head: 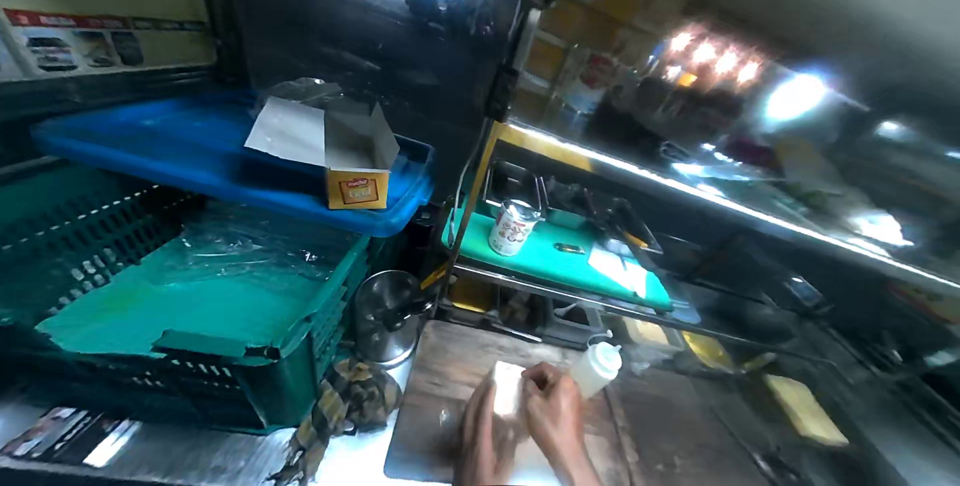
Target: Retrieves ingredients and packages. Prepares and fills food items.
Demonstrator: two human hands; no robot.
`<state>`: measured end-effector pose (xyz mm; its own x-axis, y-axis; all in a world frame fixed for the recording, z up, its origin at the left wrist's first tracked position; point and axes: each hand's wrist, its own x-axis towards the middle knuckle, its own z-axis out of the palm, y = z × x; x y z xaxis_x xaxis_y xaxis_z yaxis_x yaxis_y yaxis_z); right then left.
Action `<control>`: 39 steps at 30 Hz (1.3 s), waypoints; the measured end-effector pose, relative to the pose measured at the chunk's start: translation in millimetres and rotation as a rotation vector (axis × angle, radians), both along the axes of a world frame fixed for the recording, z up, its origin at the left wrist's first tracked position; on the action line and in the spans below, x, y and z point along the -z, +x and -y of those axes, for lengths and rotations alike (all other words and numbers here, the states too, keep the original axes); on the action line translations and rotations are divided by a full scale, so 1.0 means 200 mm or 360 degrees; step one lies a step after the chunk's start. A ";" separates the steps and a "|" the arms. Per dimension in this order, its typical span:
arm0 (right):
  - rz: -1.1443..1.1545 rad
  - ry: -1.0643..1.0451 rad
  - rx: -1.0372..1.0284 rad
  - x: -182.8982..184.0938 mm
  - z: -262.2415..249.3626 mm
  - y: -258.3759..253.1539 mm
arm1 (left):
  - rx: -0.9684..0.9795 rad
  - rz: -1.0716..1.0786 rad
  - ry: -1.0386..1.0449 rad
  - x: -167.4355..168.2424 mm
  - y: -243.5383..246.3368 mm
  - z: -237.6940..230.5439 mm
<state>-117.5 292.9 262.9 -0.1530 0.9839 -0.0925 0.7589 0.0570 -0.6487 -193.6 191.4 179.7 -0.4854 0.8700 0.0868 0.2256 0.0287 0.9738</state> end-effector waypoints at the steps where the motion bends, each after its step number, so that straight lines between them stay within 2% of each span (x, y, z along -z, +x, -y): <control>1: -0.0017 0.0002 0.0022 -0.01 -0.01 0.02 | 0.0004 0.0024 0.0009 0.00 -0.01 0.04; 4: -0.0140 -0.0038 0.0076 -0.01 -0.02 0.04 | -0.0025 -0.0069 0.0073 -0.01 -0.08 -0.03; 10: -0.0421 -0.0241 -0.0045 0.01 -0.07 0.10 | 0.0448 -0.0071 0.0065 -0.06 -0.18 -0.30; 13: -0.0667 -0.0217 -0.0056 0.03 -0.03 0.15 | 0.0486 -0.0050 0.0021 -0.08 -0.20 -0.32; 15: -0.0600 0.0168 -0.0220 0.08 0.02 0.20 | 0.0456 -0.0001 -0.0069 -0.10 -0.20 -0.33; 17: -0.0420 0.0540 -0.0534 0.16 0.04 0.26 | 0.0449 0.0107 -0.0176 -0.12 -0.21 -0.35; 19: -0.0264 0.0579 -0.0702 0.19 0.03 0.27 | 0.0449 0.0269 -0.0302 -0.14 -0.22 -0.38; 22: -0.0110 0.0539 -0.0763 0.17 0.00 0.25 | 0.0356 0.0457 -0.0362 -0.16 -0.21 -0.38; 27: -0.0093 0.0553 -0.0816 0.18 -0.03 0.24 | 0.0097 0.0410 -0.0065 -0.09 -0.15 -0.32; 30: -0.0021 0.0591 -0.0856 0.20 -0.05 0.22 | 0.0053 0.0459 0.0138 -0.03 -0.14 -0.32; 32: 0.0093 0.0655 -0.0928 0.19 -0.05 0.21 | 0.0114 0.0353 0.0176 -0.02 -0.16 -0.30; 36: 0.0350 0.0708 -0.0952 0.17 -0.05 0.21 | 0.0472 -0.0215 0.0040 -0.07 -0.25 -0.23; 39: 0.0352 0.0554 -0.0915 0.15 -0.05 0.22 | 0.0595 -0.0524 -0.0040 -0.13 -0.28 -0.22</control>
<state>-74.3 302.9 231.9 -0.6713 0.7307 0.1242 0.6579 0.6647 -0.3541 -248.7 235.6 205.4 -0.0901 0.9831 0.1596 0.5204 -0.0902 0.8492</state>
